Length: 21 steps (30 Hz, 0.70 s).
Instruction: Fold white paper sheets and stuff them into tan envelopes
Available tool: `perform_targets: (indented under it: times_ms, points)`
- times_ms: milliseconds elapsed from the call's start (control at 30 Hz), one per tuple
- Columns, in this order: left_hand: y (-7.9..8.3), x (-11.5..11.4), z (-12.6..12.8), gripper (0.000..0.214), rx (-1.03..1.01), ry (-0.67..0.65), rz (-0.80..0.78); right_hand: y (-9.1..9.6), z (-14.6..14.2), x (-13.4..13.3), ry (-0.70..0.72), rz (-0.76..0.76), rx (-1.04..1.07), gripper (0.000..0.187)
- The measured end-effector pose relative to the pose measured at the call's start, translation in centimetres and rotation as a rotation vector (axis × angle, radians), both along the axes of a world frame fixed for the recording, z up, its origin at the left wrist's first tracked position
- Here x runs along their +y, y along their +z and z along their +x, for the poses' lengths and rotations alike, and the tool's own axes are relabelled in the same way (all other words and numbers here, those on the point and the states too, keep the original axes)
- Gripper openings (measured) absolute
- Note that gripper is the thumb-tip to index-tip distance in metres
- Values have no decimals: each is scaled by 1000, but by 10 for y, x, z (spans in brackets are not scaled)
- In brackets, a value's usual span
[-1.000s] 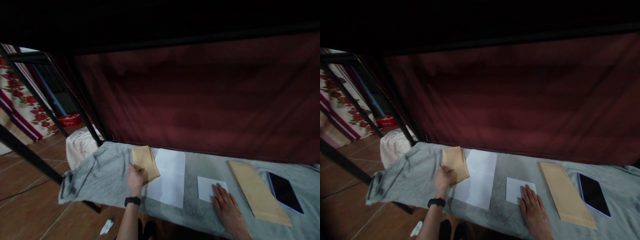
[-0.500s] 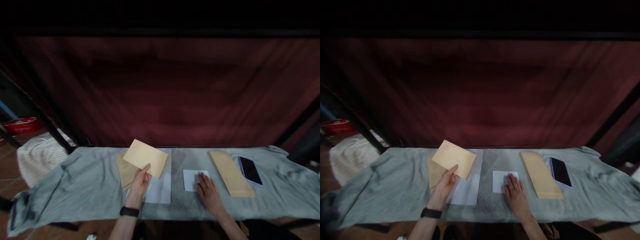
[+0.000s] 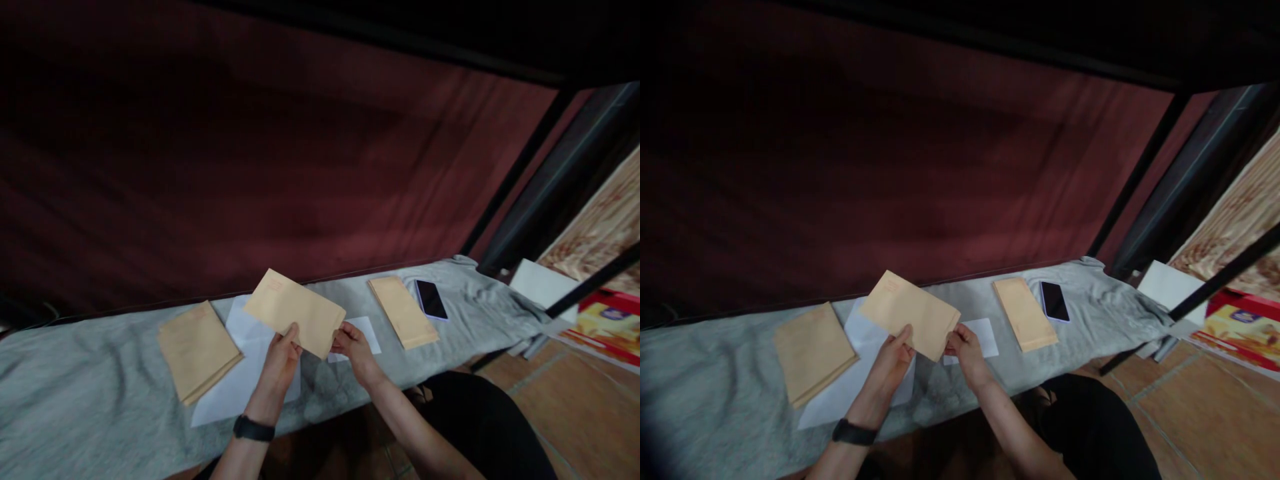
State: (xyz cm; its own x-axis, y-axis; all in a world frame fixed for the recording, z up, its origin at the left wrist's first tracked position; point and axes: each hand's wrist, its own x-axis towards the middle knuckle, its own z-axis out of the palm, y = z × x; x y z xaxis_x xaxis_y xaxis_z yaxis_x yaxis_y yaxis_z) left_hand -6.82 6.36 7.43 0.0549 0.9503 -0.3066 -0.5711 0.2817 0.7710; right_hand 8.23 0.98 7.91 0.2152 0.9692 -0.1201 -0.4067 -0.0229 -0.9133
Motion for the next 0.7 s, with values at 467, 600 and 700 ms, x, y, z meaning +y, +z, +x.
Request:
perform_targets:
  times_ms: [467,600,700]
  points:
    - [17,-16,-8,49,-590,-159,18,5,-15,-8,65,-48,293,37]
    - [22,-14,-18,75,-622,-204,157,4,-32,-16,141,-116,373,39]
    - [29,-8,-23,88,-589,-174,236,5,-42,-20,187,-144,385,36]
